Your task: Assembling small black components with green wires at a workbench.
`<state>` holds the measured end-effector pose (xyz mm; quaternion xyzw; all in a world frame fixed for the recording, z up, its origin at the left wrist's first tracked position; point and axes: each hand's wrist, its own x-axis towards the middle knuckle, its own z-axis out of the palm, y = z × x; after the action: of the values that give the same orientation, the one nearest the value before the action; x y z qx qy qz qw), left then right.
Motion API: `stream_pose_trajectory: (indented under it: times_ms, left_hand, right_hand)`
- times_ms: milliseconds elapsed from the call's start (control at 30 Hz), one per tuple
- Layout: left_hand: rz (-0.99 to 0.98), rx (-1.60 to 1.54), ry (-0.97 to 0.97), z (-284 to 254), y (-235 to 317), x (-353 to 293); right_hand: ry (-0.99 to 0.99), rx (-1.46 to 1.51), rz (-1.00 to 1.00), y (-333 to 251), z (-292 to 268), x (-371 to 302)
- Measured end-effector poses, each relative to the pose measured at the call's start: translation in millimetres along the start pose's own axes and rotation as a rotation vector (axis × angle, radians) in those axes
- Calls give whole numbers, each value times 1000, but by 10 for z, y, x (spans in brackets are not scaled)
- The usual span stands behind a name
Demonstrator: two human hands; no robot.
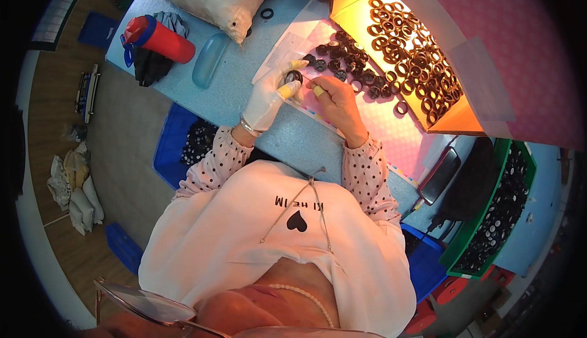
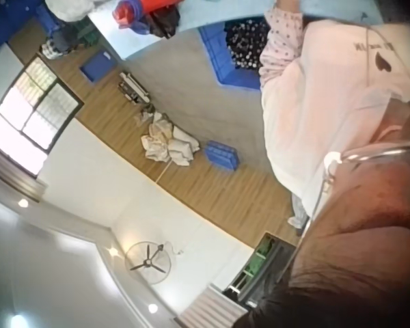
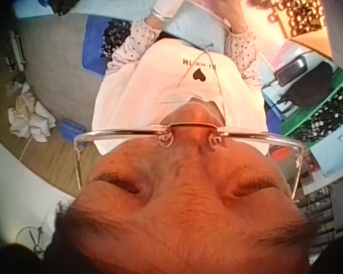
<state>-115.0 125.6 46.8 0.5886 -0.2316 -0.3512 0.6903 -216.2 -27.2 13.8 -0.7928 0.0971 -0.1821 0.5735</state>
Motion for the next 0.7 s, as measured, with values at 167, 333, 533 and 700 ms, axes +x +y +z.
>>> stream_pose_trajectory:
  times_ms: [167,333,533,700]
  left_hand:
    - [-19,10,-53,26,32,-26]
    - [-33,4,-95,62,59,-52]
    - [-16,-19,-139,49,45,-45]
    - [-11,40,-182,1,3,-28]
  right_hand:
    - [-7,14,58,-23,-38,-8]
    - [-36,65,74,-26,-40,-4]
    - [-12,395,73,-25,-24,-15]
    - [-110,258,14,6,-126,-12]
